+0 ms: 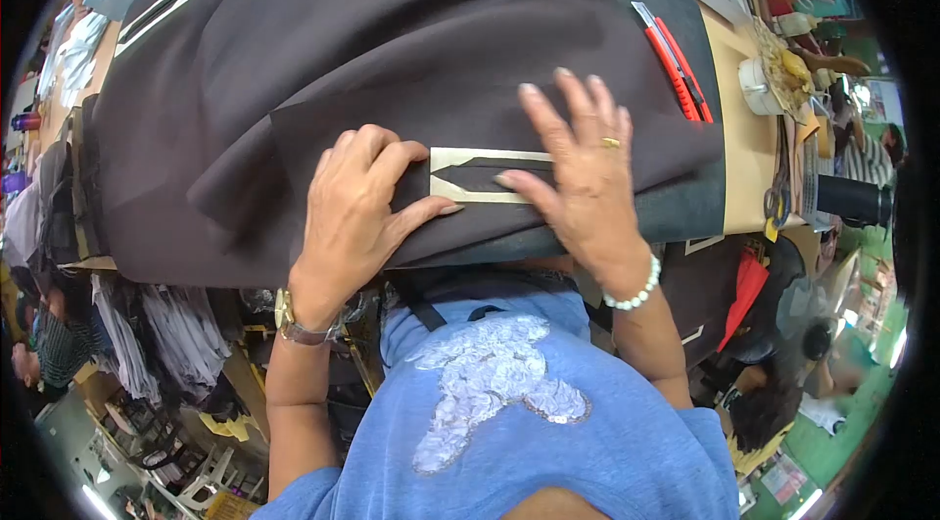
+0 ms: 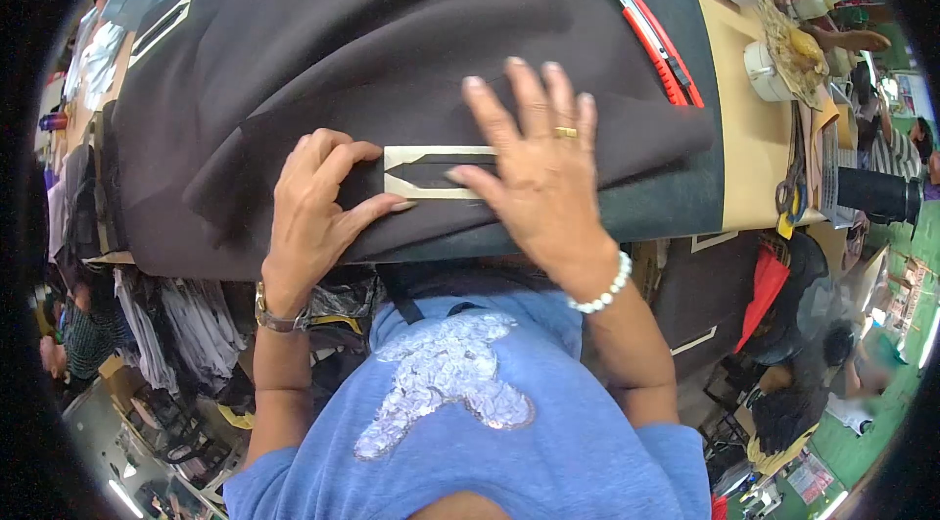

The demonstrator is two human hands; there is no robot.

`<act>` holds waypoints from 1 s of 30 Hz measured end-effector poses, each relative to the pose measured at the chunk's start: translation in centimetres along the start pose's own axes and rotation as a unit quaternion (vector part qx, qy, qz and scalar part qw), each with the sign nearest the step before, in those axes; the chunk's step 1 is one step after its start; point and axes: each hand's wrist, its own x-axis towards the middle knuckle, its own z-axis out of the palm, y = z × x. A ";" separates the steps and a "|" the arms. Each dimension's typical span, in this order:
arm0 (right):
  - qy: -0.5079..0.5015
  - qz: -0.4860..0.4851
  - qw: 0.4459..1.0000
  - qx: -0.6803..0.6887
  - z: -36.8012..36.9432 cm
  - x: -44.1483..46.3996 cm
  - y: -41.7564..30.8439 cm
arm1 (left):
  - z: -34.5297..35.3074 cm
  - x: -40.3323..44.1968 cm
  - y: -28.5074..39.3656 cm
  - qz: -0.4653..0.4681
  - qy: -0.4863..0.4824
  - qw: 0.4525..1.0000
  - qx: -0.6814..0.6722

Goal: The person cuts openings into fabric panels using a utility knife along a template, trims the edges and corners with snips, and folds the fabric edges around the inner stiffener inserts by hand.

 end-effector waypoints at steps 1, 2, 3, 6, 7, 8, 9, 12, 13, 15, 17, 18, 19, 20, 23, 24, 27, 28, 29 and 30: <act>0.006 0.018 1.000 -0.006 -0.4 -0.4 0.8 | -0.2 -0.3 -0.3 -0.007 0.004 1.000 0.002; 0.014 0.031 0.999 -0.002 -0.6 -0.9 1.6 | -0.3 -0.6 -0.5 -0.014 0.008 1.000 0.004; 0.012 0.024 1.000 0.002 -0.5 -1.0 1.8 | -0.2 -0.7 -0.6 -0.012 0.011 1.000 0.006; 0.006 -0.009 1.000 -0.009 -0.1 -0.3 0.6 | 0.0 -0.9 -0.6 -0.007 0.017 1.000 0.010; 0.004 -0.022 1.000 -0.016 0.1 0.2 -0.2 | -0.1 -0.9 -0.5 -0.010 0.017 1.000 0.009; 0.006 -0.042 0.999 -0.005 0.7 0.6 -1.0 | -0.1 -0.9 -0.5 -0.012 0.017 1.000 0.009; 0.008 -0.062 0.998 0.007 1.4 1.0 -1.8 | -0.1 -1.0 -0.5 -0.010 0.022 1.000 0.010; 0.003 -0.099 0.993 0.058 2.1 1.6 -2.9 | 0.2 -1.3 -0.6 -0.008 0.031 0.999 0.013; -0.002 -0.098 0.992 0.074 2.0 1.6 -2.7 | 0.2 -1.4 -0.6 -0.010 0.031 0.999 0.014; -0.013 -0.097 0.990 0.106 1.5 1.7 -2.1 | 0.1 -1.7 -0.4 -0.020 0.045 0.999 0.018; 0.016 -0.052 0.965 0.257 0.9 2.4 -0.7 | -0.1 -2.2 -0.2 -0.031 0.076 0.996 0.026; 0.030 -0.029 0.943 0.330 0.6 2.7 0.0 | 0.2 -2.5 -0.3 -0.052 0.114 0.990 0.064; 0.050 0.002 0.939 0.340 0.3 3.0 0.3 | 0.9 -3.0 -0.4 -0.075 0.152 0.980 0.101; 0.070 0.032 0.934 0.350 0.0 3.4 0.5 | 1.4 -3.3 -0.6 -0.097 0.189 0.967 0.138; 0.089 0.015 0.945 0.316 0.9 3.5 1.2 | 2.8 -4.0 -0.9 -0.132 0.210 0.962 0.111; 0.095 -0.004 0.950 0.297 1.1 3.6 1.3 | 3.0 -4.1 -1.0 -0.135 0.212 0.962 0.105; 0.116 -0.037 0.963 0.242 1.2 3.4 1.1 | 2.7 -4.0 -0.5 -0.135 0.245 0.952 0.122; 0.126 -0.057 0.968 0.210 1.1 3.4 1.1 | 2.6 -4.1 -0.4 -0.130 0.253 0.951 0.122; 0.145 -0.069 0.966 0.205 1.2 3.6 1.1 | 2.1 -4.1 -0.1 -0.131 0.279 0.946 0.099; 0.113 -0.079 0.972 0.192 0.6 3.7 0.8 | 1.1 -4.1 0.2 -0.131 0.306 0.940 0.078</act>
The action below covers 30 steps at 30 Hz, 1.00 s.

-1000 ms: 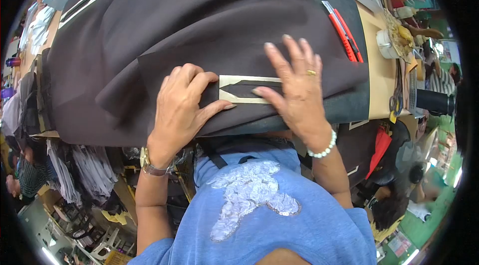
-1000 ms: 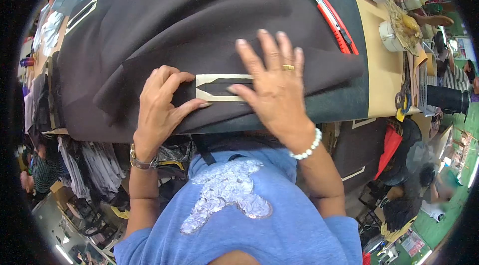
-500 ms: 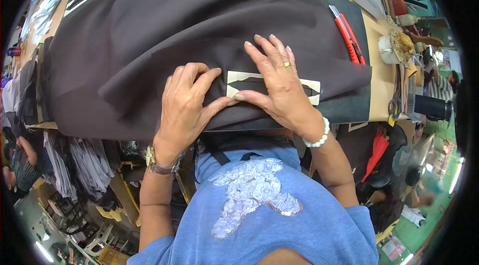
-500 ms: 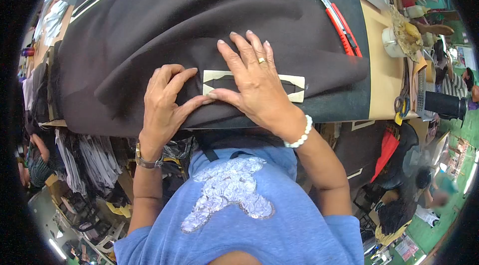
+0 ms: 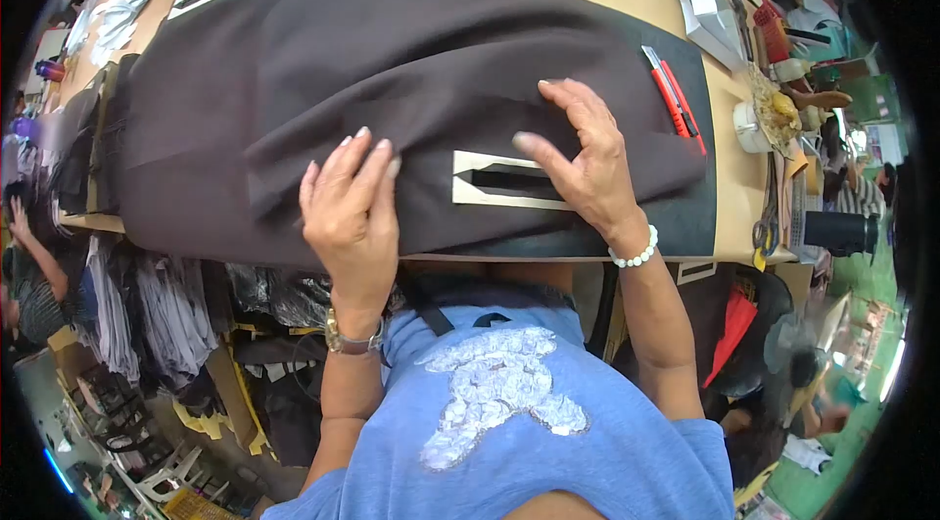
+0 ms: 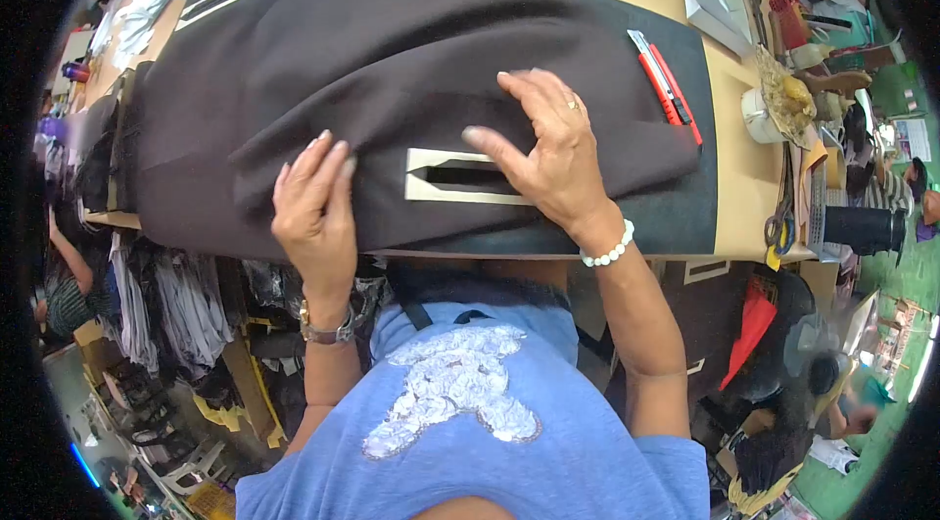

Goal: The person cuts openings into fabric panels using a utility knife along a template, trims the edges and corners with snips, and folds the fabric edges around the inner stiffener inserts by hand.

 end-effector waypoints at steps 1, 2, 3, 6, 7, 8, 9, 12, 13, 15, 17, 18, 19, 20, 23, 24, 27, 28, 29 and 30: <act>-0.035 -0.007 0.999 -0.008 -0.7 0.3 -0.8 | -1.0 0.5 0.1 -0.009 0.026 0.999 -0.021; -0.069 -0.016 0.997 -0.017 -1.4 0.7 -1.7 | -2.0 0.9 -0.1 -0.015 0.063 0.998 -0.018; -0.168 0.057 0.983 0.036 -2.1 1.6 -3.0 | -3.3 1.3 -0.5 -0.044 0.098 0.994 -0.034; -0.345 0.062 0.914 0.206 -1.1 2.9 -6.2 | -7.9 1.2 -3.0 -0.183 0.240 0.950 -0.085; -0.375 -0.040 0.906 0.190 0.5 2.7 -6.9 | -9.7 0.6 -4.4 -0.199 0.286 0.935 -0.064; -0.399 -0.101 0.894 0.177 2.1 2.5 -8.3 | -11.6 -0.1 -5.8 -0.214 0.331 0.918 -0.044; -0.418 -0.182 0.879 0.142 4.0 2.1 -9.5 | -13.6 -1.4 -6.7 -0.238 0.362 0.901 0.003; -0.509 -0.267 0.785 0.229 8.5 0.4 -14.7 | -19.6 -6.0 -7.9 -0.271 0.483 0.832 0.024; -0.543 -0.276 0.749 0.261 9.1 -0.6 -16.8 | -21.5 -7.4 -7.6 -0.260 0.541 0.800 -0.003; -0.602 -0.297 0.653 0.350 10.9 -3.4 -20.5 | -24.7 -8.7 -4.8 -0.258 0.578 0.775 0.009; -0.663 -0.296 0.518 0.451 9.8 -4.5 -23.9 | -26.7 -9.0 -3.0 -0.221 0.586 0.777 0.064; -0.659 -0.249 0.446 0.551 8.6 -4.4 -25.2 | -27.7 -9.0 -2.9 -0.197 0.588 0.780 0.087; -0.665 -0.221 0.404 0.588 7.6 -4.3 -26.3 | -28.5 -8.6 -3.3 -0.175 0.587 0.783 0.109; -0.659 -0.230 0.394 0.598 6.5 -3.6 -27.0 | -29.3 -8.1 -4.1 -0.154 0.584 0.787 0.128; -0.555 -0.217 0.395 0.699 3.9 -1.3 -28.2 | -32.0 -4.5 -8.1 -0.097 0.564 0.798 0.189; -0.492 -0.229 0.458 0.705 3.5 -0.5 -28.4 | -32.8 -2.9 -9.7 -0.081 0.555 0.801 0.209; -0.481 -0.151 0.567 0.651 0.3 5.4 -27.9 | -35.2 2.7 -14.6 -0.045 0.534 0.802 0.265; -0.413 -0.181 0.614 0.648 0.7 6.4 -27.7 | -35.7 4.3 -16.2 -0.038 0.527 0.801 0.280; -0.451 -0.104 0.576 0.674 1.0 7.7 -27.5 | -36.2 5.8 -17.6 -0.032 0.523 0.799 0.294; -0.462 -0.071 0.567 0.678 1.5 8.8 -27.2 | -36.5 7.0 -18.8 -0.026 0.521 0.796 0.307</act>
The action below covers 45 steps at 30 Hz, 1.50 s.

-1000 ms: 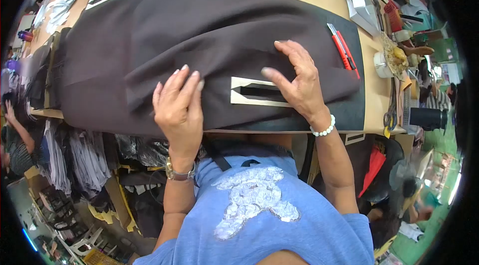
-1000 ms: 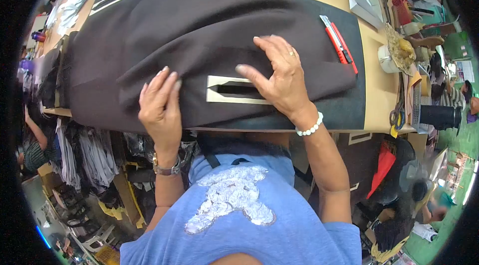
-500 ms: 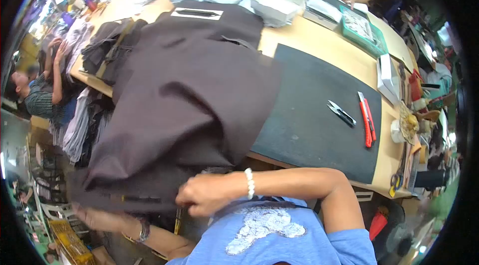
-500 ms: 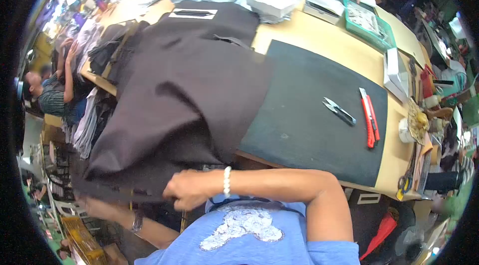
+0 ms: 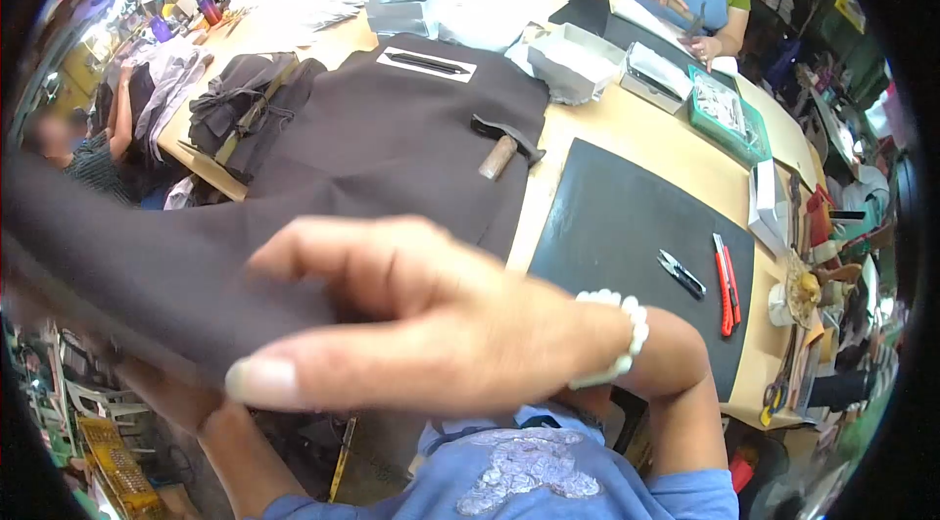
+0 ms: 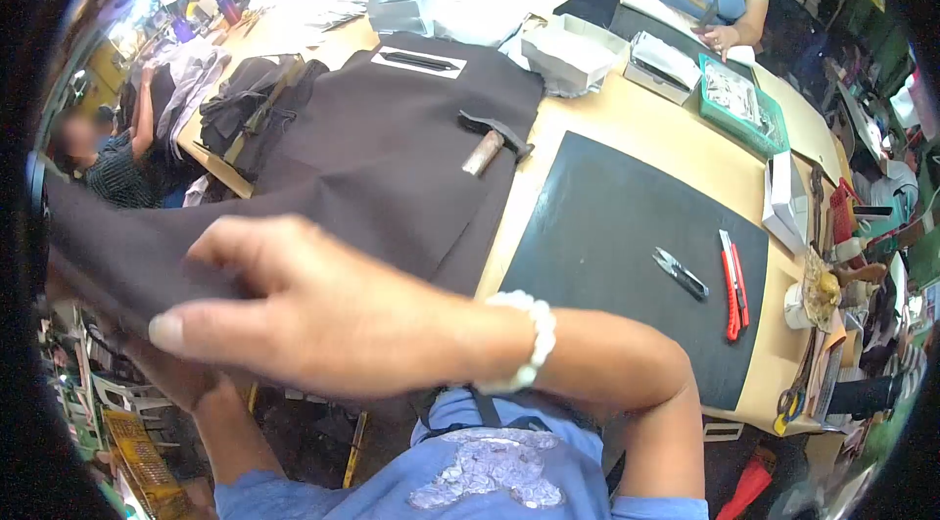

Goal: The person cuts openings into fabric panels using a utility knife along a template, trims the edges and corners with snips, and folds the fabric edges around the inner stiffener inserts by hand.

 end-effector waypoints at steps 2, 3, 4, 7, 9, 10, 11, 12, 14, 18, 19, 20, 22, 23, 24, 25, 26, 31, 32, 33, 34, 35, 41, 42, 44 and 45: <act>0.008 0.033 0.998 -0.054 -1.8 0.6 -0.2 | 2.2 0.7 -1.2 0.026 0.010 0.999 0.020; -0.008 0.041 0.991 -0.129 -2.1 0.5 -0.3 | 2.3 0.3 -1.4 0.039 0.020 0.999 0.024; -0.036 0.031 0.970 -0.240 -2.3 0.2 0.2 | 1.8 -0.6 -1.3 0.055 0.031 0.998 0.025; -0.143 0.153 0.914 -0.349 -1.6 -0.8 6.6 | -3.1 -6.8 1.1 0.090 0.039 0.995 0.003; -0.194 0.166 0.884 -0.392 -0.1 -2.2 11.7 | -6.8 -12.0 4.6 0.013 -0.019 0.998 -0.053; -0.215 0.159 0.877 -0.399 1.0 -2.8 13.2 | -8.5 -13.3 5.4 -0.023 -0.041 0.998 -0.049; -0.252 0.184 0.892 -0.327 2.3 -3.0 14.0 | -10.3 -14.2 6.0 -0.055 -0.059 0.996 -0.043; -0.286 0.207 0.901 -0.252 3.5 -2.8 14.4 | -11.8 -14.5 6.3 -0.079 -0.075 0.993 -0.038; -0.313 0.179 0.927 -0.103 6.1 -1.0 13.3 | -13.5 -13.7 6.4 -0.097 -0.095 0.990 -0.027; -0.312 -0.011 0.949 0.035 6.3 1.9 6.6 | -12.0 -8.9 5.5 -0.047 -0.138 0.989 -0.032; -0.243 -0.067 0.967 0.028 5.1 1.8 6.4 | -10.9 -7.7 5.3 -0.024 -0.155 0.987 -0.039; -0.172 -0.122 0.977 0.019 3.8 1.8 6.1 | -9.4 -6.8 5.2 -0.003 -0.172 0.984 -0.047; -0.204 0.030 0.967 -0.147 -0.8 3.1 2.9 | -5.6 -5.2 5.1 0.039 -0.205 0.976 -0.068; -0.126 0.032 0.973 -0.193 -2.9 2.7 2.9 | -3.1 -4.7 5.2 0.061 -0.219 0.971 -0.081; -0.047 0.034 0.970 -0.238 -5.2 2.0 3.7 | -0.7 -4.6 5.3 0.079 -0.226 0.967 -0.091; 0.028 0.031 0.958 -0.285 -7.6 1.4 4.4 | 2.2 -4.8 5.5 0.094 -0.233 0.962 -0.104; 0.102 0.026 0.938 -0.330 -10.0 0.8 5.0 | 5.2 -5.5 5.8 0.106 -0.239 0.958 -0.117; 0.308 0.106 0.868 -0.374 -19.0 -1.9 3.8 | 17.9 -11.8 7.8 0.122 -0.240 0.950 -0.156; 0.347 0.105 0.858 -0.364 -20.2 -2.0 3.4 | 20.9 -12.8 7.5 0.149 -0.223 0.952 -0.147; 0.372 0.070 0.853 -0.359 -21.9 -2.1 3.6 | 23.7 -14.0 7.5 0.156 -0.228 0.949 -0.149; 0.397 0.032 0.829 -0.392 -23.6 -2.1 4.0 | 25.9 -14.8 7.8 0.165 -0.233 0.947 -0.150; 0.432 0.028 0.813 -0.389 -24.2 -1.8 3.8 | 27.0 -15.2 8.9 0.170 -0.236 0.947 -0.135; 0.512 -0.094 0.722 -0.456 -31.0 -0.7 6.4 | 33.2 -18.4 10.5 0.178 -0.296 0.937 -0.059; 0.519 -0.070 0.703 -0.481 -31.3 -0.7 6.4 | 33.5 -18.7 10.6 0.171 -0.307 0.935 -0.051; 0.530 -0.019 0.664 -0.527 -31.5 -0.5 6.4 | 34.0 -19.4 10.9 0.156 -0.332 0.930 -0.034; 0.530 0.001 0.657 -0.535 -31.5 -0.5 6.5 | 34.0 -20.0 10.5 0.174 -0.352 0.920 -0.012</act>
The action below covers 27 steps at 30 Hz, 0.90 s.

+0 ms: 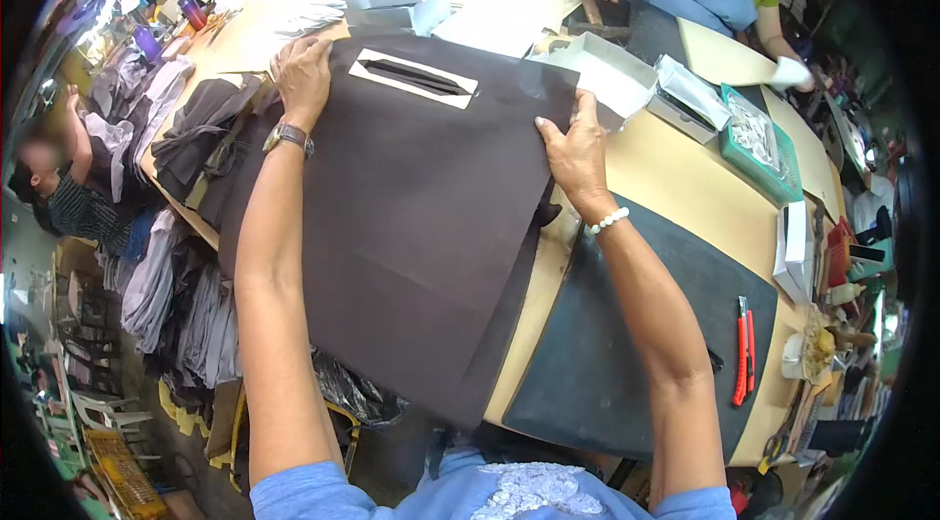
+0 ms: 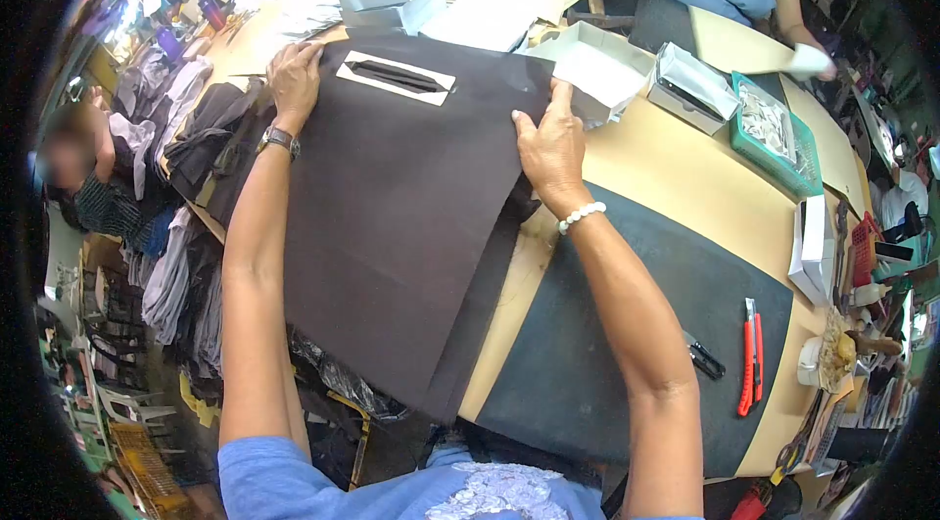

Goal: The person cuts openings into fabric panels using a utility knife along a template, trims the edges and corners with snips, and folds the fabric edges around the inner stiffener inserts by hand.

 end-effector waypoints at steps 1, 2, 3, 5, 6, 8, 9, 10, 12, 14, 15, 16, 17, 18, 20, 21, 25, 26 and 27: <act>-0.008 0.010 1.000 -0.019 0.1 -0.2 0.0 | 0.3 -0.7 -0.2 0.011 -0.027 0.999 0.022; -0.014 0.019 0.999 -0.039 0.2 -0.4 0.2 | 0.7 -1.3 -0.4 0.022 -0.053 0.997 0.044; -0.010 0.006 0.999 -0.042 0.4 -0.5 0.8 | 0.6 -1.6 -0.1 0.020 -0.030 0.996 0.076; -0.004 -0.019 0.999 -0.050 1.1 -0.6 2.2 | 0.8 -2.2 0.8 0.014 0.016 0.990 0.139; -0.003 -0.014 0.998 -0.059 1.2 -0.6 2.2 | 0.5 -2.2 1.7 0.023 0.021 0.993 0.113; 0.000 -0.006 0.997 -0.078 1.3 -0.6 1.9 | -0.8 -1.5 4.5 0.041 0.032 0.997 0.059; -0.008 0.001 0.998 -0.065 1.4 -0.6 2.2 | -1.3 -1.6 6.3 0.057 0.022 0.998 0.026; -0.016 0.007 0.998 -0.053 1.4 -0.4 2.6 | -1.9 -1.9 8.2 0.071 0.012 0.997 -0.008; -0.023 -0.003 0.998 -0.056 0.6 -0.7 2.6 | -3.2 -3.0 11.9 0.087 -0.126 0.985 -0.074; -0.056 0.009 0.996 -0.073 -1.5 -1.7 1.9 | -2.7 -4.5 13.8 0.074 -0.212 0.970 -0.095; -0.071 0.014 0.994 -0.081 -2.8 -2.3 1.2 | -1.4 -5.3 14.2 0.064 -0.233 0.963 -0.116; -0.132 0.043 0.981 -0.132 -4.4 -2.9 -0.3 | -1.3 -5.3 14.4 0.058 -0.239 0.962 -0.116; -0.181 0.040 0.976 -0.114 -5.1 -3.8 -0.6 | -1.4 -5.1 14.6 0.051 -0.244 0.961 -0.116; -0.230 0.038 0.968 -0.095 -5.6 -4.6 -0.9 | -1.3 -5.1 14.9 0.045 -0.251 0.960 -0.116; -0.270 -0.027 0.954 -0.125 -5.3 -6.0 -0.9 | -0.8 -5.3 15.0 0.045 -0.232 0.966 -0.109; -0.238 -0.114 0.947 -0.183 -4.5 -6.4 -0.7 | -0.8 -5.4 15.0 0.045 -0.228 0.967 -0.102; -0.223 -0.064 0.954 -0.189 -3.8 -6.1 -0.8 | -1.2 -5.1 15.1 0.037 -0.251 0.962 -0.101; -0.228 -0.044 0.953 -0.193 -4.2 -6.0 -1.4 | -1.3 -5.0 15.1 0.036 -0.264 0.959 -0.095; -0.224 -0.050 0.950 -0.214 -4.9 -5.9 -1.6 | -1.4 -4.9 15.2 0.035 -0.278 0.956 -0.089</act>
